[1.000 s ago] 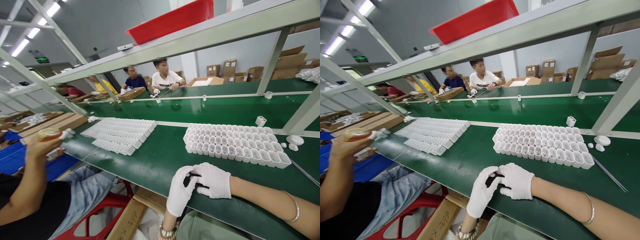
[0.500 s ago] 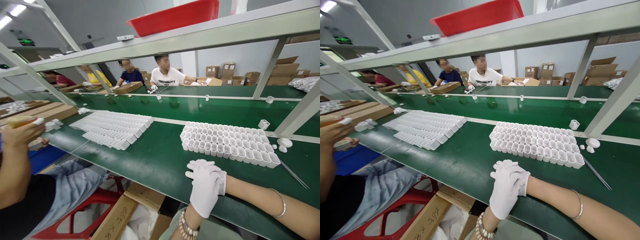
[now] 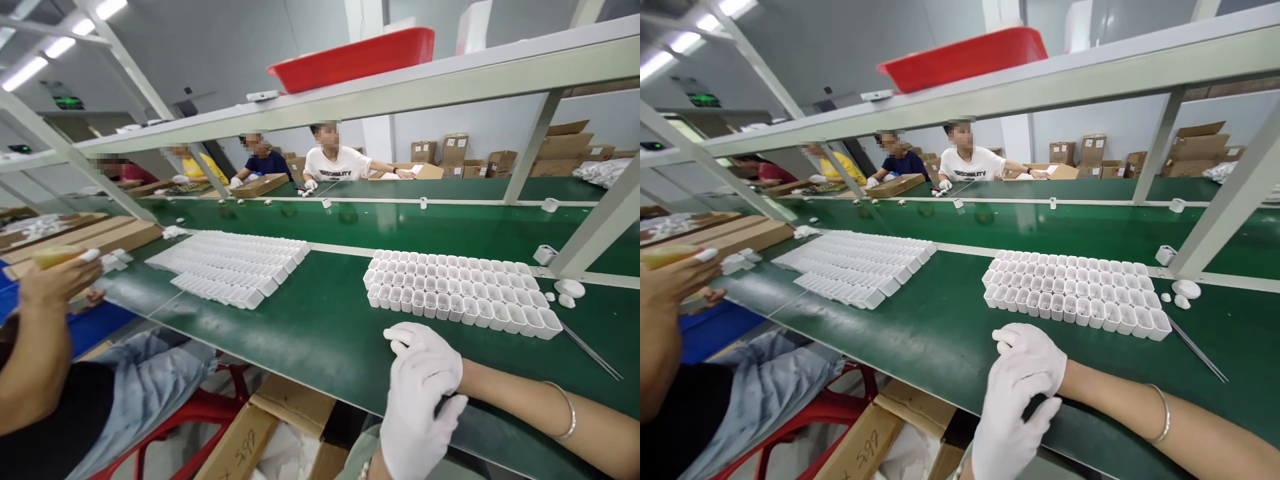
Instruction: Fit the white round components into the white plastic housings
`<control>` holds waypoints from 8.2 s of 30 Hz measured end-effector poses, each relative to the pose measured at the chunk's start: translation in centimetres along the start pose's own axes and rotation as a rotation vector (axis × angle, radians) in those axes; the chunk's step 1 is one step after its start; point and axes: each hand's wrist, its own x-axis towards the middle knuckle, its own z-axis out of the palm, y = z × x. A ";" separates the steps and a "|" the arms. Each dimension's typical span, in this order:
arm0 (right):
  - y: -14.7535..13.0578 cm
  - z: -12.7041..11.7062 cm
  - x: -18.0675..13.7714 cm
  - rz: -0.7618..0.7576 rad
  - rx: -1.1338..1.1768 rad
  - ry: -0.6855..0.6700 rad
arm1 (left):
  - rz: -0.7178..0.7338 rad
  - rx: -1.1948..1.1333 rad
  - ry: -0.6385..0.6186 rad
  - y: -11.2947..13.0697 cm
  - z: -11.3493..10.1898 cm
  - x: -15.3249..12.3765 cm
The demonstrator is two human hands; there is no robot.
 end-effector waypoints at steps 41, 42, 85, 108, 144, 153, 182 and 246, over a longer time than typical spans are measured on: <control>-0.9 2.0 2.0 0.220 0.487 -0.458 | -0.292 -1.998 0.417 -3.0 -4.0 3.2; -1.1 1.9 1.7 0.222 0.460 -0.479 | -0.314 -1.991 0.424 -2.7 -4.0 3.3; -1.7 -0.4 3.5 0.233 0.181 -0.558 | -0.595 -0.370 0.087 -7.3 -4.9 3.7; -3.0 -1.0 3.5 0.562 0.118 -0.460 | -0.644 -0.415 0.088 -8.8 -5.3 6.6; 0.8 -1.3 6.0 -0.481 -0.560 -0.509 | -0.390 -0.241 0.079 -8.6 -5.8 6.7; -0.2 -1.4 5.9 -0.638 -0.446 -0.335 | -0.219 -0.228 -0.023 -8.4 -6.3 6.5; 1.2 -1.1 4.9 -0.562 -0.165 -0.096 | 0.020 -0.118 0.021 -8.9 -5.9 5.9; -0.1 -1.9 5.1 -0.334 -0.183 -0.155 | 0.027 -0.068 -0.015 -8.9 -5.9 6.0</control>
